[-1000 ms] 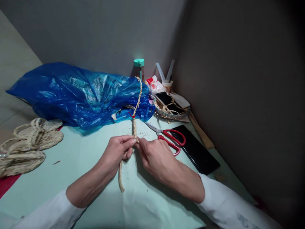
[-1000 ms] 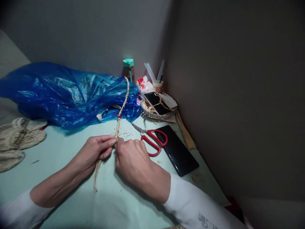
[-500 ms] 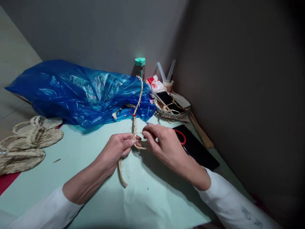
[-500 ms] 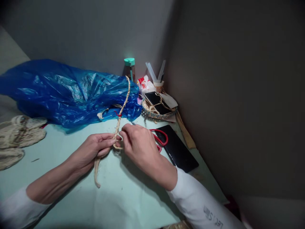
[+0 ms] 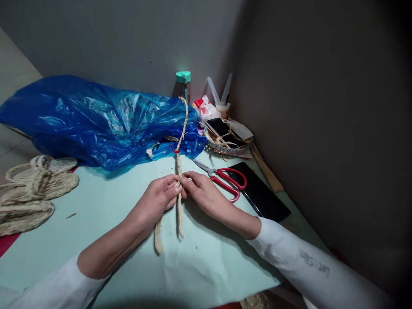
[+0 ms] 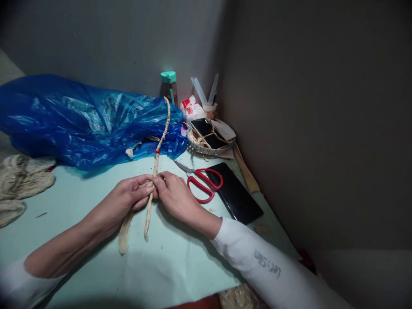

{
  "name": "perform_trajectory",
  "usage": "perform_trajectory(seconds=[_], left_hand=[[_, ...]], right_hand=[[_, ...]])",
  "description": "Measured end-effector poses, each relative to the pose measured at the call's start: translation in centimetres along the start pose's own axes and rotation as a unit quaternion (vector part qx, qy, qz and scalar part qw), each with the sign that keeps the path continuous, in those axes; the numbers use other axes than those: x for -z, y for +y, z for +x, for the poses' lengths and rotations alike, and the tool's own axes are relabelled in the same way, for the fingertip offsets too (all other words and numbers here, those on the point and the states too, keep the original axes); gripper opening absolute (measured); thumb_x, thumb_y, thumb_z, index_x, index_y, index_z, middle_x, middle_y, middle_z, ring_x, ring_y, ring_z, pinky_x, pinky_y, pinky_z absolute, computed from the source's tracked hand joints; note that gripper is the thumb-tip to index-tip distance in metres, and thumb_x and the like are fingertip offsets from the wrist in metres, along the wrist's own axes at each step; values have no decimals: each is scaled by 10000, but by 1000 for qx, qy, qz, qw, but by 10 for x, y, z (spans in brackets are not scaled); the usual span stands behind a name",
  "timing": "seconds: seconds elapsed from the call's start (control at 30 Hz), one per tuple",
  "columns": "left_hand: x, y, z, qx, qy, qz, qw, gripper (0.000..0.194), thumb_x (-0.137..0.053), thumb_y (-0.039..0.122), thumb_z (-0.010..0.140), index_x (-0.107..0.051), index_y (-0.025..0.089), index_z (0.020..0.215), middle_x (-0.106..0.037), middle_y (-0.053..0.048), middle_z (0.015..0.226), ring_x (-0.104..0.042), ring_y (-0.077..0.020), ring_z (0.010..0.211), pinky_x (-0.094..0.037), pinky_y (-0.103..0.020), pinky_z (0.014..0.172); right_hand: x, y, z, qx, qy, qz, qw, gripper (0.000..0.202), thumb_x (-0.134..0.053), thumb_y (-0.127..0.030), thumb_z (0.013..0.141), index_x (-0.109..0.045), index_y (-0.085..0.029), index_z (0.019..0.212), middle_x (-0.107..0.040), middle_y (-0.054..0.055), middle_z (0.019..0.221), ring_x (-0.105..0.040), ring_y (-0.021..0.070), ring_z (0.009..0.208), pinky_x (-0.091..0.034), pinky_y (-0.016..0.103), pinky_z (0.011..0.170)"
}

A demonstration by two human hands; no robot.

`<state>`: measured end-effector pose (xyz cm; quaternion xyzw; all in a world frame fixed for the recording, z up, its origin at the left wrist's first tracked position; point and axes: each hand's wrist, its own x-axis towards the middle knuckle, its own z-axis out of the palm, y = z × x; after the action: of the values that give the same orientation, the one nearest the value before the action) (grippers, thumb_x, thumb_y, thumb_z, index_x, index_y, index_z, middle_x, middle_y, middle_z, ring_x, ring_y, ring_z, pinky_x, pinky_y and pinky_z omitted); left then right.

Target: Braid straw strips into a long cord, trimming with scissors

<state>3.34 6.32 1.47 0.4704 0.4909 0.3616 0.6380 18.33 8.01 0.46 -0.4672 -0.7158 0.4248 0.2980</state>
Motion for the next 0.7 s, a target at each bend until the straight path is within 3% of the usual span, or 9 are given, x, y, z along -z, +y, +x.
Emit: perform_trajectory(seconds=[0.13, 0.3, 0.4, 0.53, 0.6, 0.7], left_hand=[[-2, 1, -3, 5, 24, 17, 1000, 245, -579, 178, 785, -500, 201, 1016, -486, 98, 579, -240, -46, 445, -191, -183, 465], [1, 2, -2, 8, 42, 72, 996, 198, -571, 238, 804, -461, 218, 967, -378, 131, 470, -251, -64, 419, -179, -192, 444], [3, 2, -1, -18, 39, 140, 989, 162, -557, 282, 815, -489, 215, 946, -446, 107, 496, -303, -79, 426, -204, -211, 443], [7, 4, -2, -94, 78, 319, 940, 112, -539, 307, 842, -562, 199, 820, -619, 27, 610, -484, -123, 563, -326, -244, 560], [11, 6, -2, -100, 78, 368, 921, 210, -541, 310, 844, -566, 185, 677, -642, 3, 625, -501, -127, 587, -333, -252, 591], [15, 7, -1, -26, 41, 266, 963, 327, -529, 338, 845, -555, 172, 565, -514, 27, 450, -347, -86, 417, -234, -246, 476]], right_hand=[[-2, 4, 1, -7, -19, 40, 999, 276, -425, -326, 946, -509, -175, 730, -547, -19, 667, -475, 101, 623, -327, 222, 605], [0, 2, 1, 0, -21, 18, 1000, 339, -439, -291, 928, -494, -161, 619, -478, -28, 590, -406, 90, 572, -279, 227, 562], [0, 2, 1, -1, -8, 22, 1000, 348, -436, -248, 921, -510, -151, 596, -480, -27, 571, -408, 86, 565, -285, 223, 566], [1, 2, -1, 10, 13, -13, 1000, 310, -462, -220, 903, -584, -144, 629, -495, -30, 567, -404, 86, 555, -275, 227, 548], [2, 2, -2, 21, 27, -38, 999, 306, -482, -215, 893, -574, -147, 609, -468, -38, 542, -383, 84, 538, -259, 235, 531], [4, 2, -2, 30, 33, -36, 998, 345, -491, -214, 890, -526, -148, 554, -466, -40, 510, -392, 80, 518, -275, 234, 532]])
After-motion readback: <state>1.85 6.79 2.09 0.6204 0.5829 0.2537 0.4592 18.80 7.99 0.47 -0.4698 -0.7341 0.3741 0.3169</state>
